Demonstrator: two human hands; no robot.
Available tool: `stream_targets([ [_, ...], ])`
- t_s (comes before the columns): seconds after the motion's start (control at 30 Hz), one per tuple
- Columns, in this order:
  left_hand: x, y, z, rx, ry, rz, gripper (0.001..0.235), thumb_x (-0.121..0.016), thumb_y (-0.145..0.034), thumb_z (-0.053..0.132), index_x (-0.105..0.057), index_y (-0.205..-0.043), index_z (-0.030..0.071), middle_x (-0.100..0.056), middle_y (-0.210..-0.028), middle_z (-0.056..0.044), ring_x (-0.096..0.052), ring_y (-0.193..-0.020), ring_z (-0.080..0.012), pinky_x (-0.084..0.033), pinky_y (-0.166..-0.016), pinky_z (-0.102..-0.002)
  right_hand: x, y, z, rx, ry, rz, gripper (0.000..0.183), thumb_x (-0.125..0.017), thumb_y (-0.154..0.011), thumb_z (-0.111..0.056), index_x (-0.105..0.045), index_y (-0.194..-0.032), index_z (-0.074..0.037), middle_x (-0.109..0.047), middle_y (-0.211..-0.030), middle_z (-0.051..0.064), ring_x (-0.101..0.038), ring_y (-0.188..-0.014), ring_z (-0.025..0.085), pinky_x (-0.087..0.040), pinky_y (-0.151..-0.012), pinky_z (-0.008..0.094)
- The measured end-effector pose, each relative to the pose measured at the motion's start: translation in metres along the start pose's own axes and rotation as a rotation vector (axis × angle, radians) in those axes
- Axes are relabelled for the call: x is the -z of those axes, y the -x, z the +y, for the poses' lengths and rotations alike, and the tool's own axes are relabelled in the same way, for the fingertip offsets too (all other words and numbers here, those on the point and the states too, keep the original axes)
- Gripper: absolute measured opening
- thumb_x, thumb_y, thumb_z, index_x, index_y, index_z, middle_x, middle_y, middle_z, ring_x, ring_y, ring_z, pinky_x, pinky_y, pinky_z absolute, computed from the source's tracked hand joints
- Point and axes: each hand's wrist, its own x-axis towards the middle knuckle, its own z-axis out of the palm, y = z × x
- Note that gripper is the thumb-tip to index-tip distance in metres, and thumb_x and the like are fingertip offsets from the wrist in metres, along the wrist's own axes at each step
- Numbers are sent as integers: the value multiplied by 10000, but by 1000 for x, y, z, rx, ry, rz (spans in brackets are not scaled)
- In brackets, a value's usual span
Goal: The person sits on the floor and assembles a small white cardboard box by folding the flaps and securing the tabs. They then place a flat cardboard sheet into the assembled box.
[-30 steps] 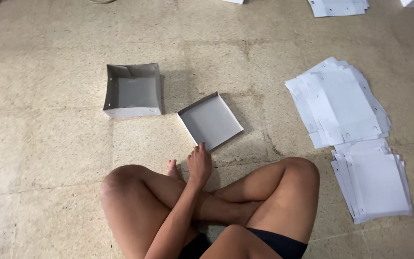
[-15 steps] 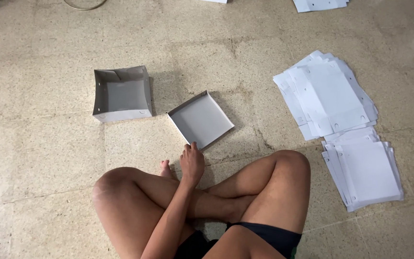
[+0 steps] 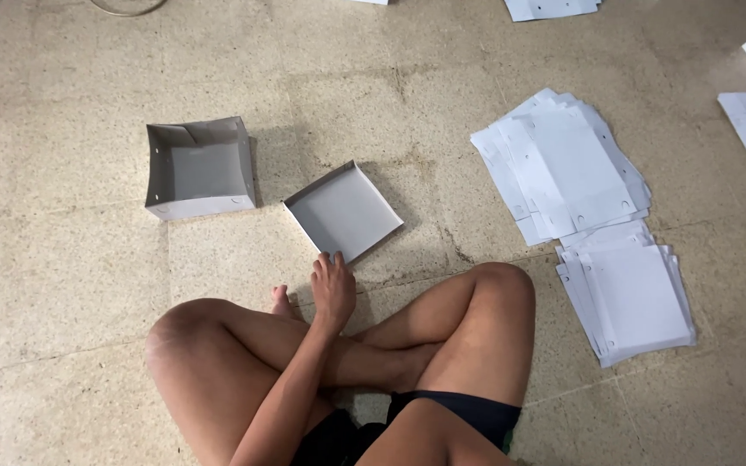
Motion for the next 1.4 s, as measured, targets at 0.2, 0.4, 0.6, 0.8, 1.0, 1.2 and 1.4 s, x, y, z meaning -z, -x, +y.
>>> stream_targets([
  [0.2, 14, 6, 0, 22, 72, 4, 430, -793, -828, 231, -591, -1163, 51, -527, -1160, -156, -599, -1025, -317, -557, -818, -408, 82, -41, 75, -75, 76, -24, 291, -585, -878, 16, -569, -1162, -44, -515, -1184, 200, -592, -964, 401, -529, -811, 515],
  [0.4, -12, 7, -12, 57, -26, -54, 457, -785, -859, 270, -591, -1209, 48, -525, -1208, -158, -586, -1053, -292, -545, -817, -362, 149, -27, 151, -142, 116, -50, 324, -589, -883, 5, -591, -1205, -39, -531, -1235, 213, -616, -1008, 418, -539, -841, 531],
  [0.6, -12, 8, -11, 89, -35, -49, 481, -695, -910, 258, -553, -1354, 141, -497, -1333, -134, -518, -1176, -293, -483, -827, -350, 220, -8, 251, -142, 189, -110, 360, -592, -888, -7, -614, -1247, -34, -547, -1285, 225, -640, -1051, 436, -549, -872, 546],
  [0.8, 26, 11, 13, -18, -180, 40, 448, -636, -934, 226, -593, -1374, 153, -547, -1431, -147, -503, -1312, -348, -461, -921, -386, 267, 59, 414, -671, 185, 100, 542, -555, -958, -123, -460, -1492, -119, -415, -1443, 202, -548, -1288, 424, -515, -1021, 511],
  [1.0, 8, 12, 4, -105, -163, 123, 342, -732, -833, 131, -674, -1170, 127, -651, -1088, -40, -545, -1108, -300, -418, -768, -377, 264, 16, 368, -618, 101, 199, 644, -513, -937, -9, -363, -1553, -126, -307, -1453, 276, -517, -1286, 497, -522, -985, 586],
  [1.2, -22, 8, -4, -164, -114, 169, 210, -772, -755, 95, -696, -950, 119, -643, -862, -40, -551, -940, -293, -395, -712, -400, 243, 21, 393, -495, 309, -100, 642, -494, -925, -44, -444, -1512, -299, -362, -1524, 165, -574, -1267, 446, -574, -931, 518],
  [1.4, -71, -5, -25, -113, -138, 127, 107, -781, -757, 92, -707, -814, 147, -690, -759, -20, -636, -898, -265, -446, -734, -355, 230, 32, 413, -398, 358, -50, 301, -565, -924, -116, -710, -1188, -114, -610, -1098, 166, -689, -958, 444, -584, -769, 517],
])
